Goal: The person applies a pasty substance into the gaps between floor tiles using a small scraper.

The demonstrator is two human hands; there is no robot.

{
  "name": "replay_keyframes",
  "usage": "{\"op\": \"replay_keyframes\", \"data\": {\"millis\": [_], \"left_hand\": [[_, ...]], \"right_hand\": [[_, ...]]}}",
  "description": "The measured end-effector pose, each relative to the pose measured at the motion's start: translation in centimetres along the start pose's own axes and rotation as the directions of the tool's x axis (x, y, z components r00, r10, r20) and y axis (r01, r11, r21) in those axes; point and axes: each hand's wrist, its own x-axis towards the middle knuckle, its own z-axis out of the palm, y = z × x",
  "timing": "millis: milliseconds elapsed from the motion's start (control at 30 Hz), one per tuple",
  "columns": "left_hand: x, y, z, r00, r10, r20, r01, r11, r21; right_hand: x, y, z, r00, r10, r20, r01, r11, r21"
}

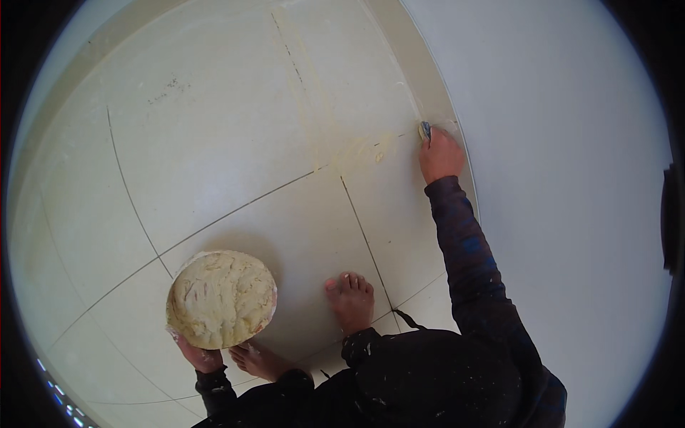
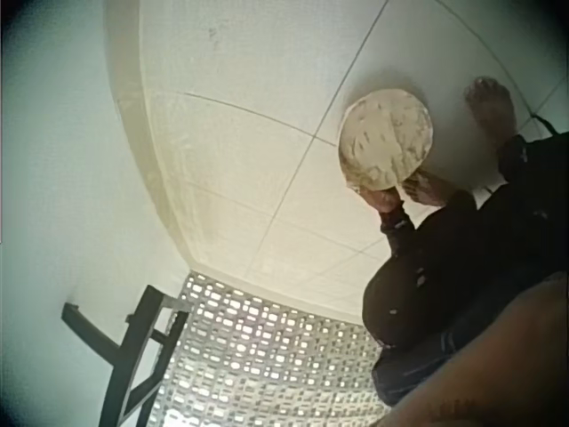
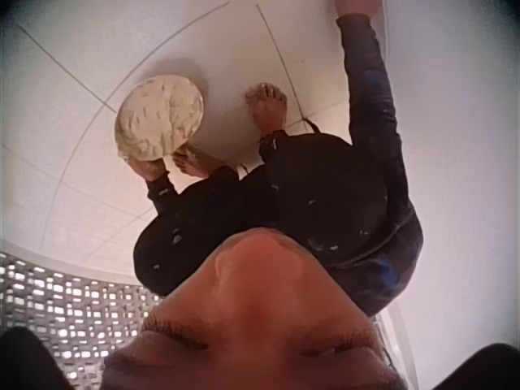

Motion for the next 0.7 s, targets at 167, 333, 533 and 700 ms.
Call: {"op": "replay_keyframes", "data": {"millis": [167, 333, 533, 700], "left_hand": [[0.1, 0.6, -1.0, 0.970, 0.208, 0.123, -0.241, 0.887, 0.394], [0.0, 0.5, -0.3, 1.000, 0.002, 0.011, -0.002, 0.999, 0.033], [-0.2, 0.6, -1.3, 0.918, 0.290, 0.270, -0.388, 0.523, 0.759], [0.1, -0.8, -1.1, 0.981, 0.188, 0.038, -0.190, 0.929, 0.317]], "right_hand": [[0.6, -0.9, -1.7, 0.972, -0.030, 0.232, 0.025, 0.999, 0.026], [0.2, -1.0, -0.6, 0.995, -0.094, -0.015, 0.095, 0.994, 0.047], [-0.6, -2.8, 2.9, 0.997, -0.014, -0.082, 0.006, 0.995, -0.095], [-1.4, -1.0, 2.6, 0.998, -0.044, 0.046, 0.051, 0.985, -0.163]]}}
